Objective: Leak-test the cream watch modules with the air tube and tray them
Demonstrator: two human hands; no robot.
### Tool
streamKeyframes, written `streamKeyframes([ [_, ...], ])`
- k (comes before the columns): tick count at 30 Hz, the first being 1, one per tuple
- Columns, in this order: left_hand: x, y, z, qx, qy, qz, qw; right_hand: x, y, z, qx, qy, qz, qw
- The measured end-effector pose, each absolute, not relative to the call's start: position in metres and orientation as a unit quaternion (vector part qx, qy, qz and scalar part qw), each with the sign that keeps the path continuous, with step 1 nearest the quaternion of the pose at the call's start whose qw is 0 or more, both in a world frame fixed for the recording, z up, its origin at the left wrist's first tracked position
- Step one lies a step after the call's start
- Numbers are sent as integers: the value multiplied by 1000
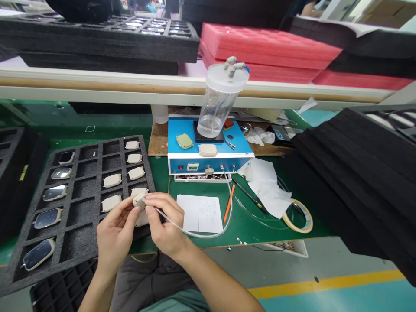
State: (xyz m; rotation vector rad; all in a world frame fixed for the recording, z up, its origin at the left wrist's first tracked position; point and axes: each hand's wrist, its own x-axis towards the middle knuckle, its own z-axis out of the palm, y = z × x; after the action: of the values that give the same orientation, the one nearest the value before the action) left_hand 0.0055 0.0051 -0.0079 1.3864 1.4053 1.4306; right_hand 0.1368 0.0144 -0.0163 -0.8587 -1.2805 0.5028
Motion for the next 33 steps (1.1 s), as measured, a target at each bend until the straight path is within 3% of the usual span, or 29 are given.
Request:
streamKeyframes([
  [33,4,7,-10,540,541,544,345,137,14,-17,-383,-572,231,688],
])
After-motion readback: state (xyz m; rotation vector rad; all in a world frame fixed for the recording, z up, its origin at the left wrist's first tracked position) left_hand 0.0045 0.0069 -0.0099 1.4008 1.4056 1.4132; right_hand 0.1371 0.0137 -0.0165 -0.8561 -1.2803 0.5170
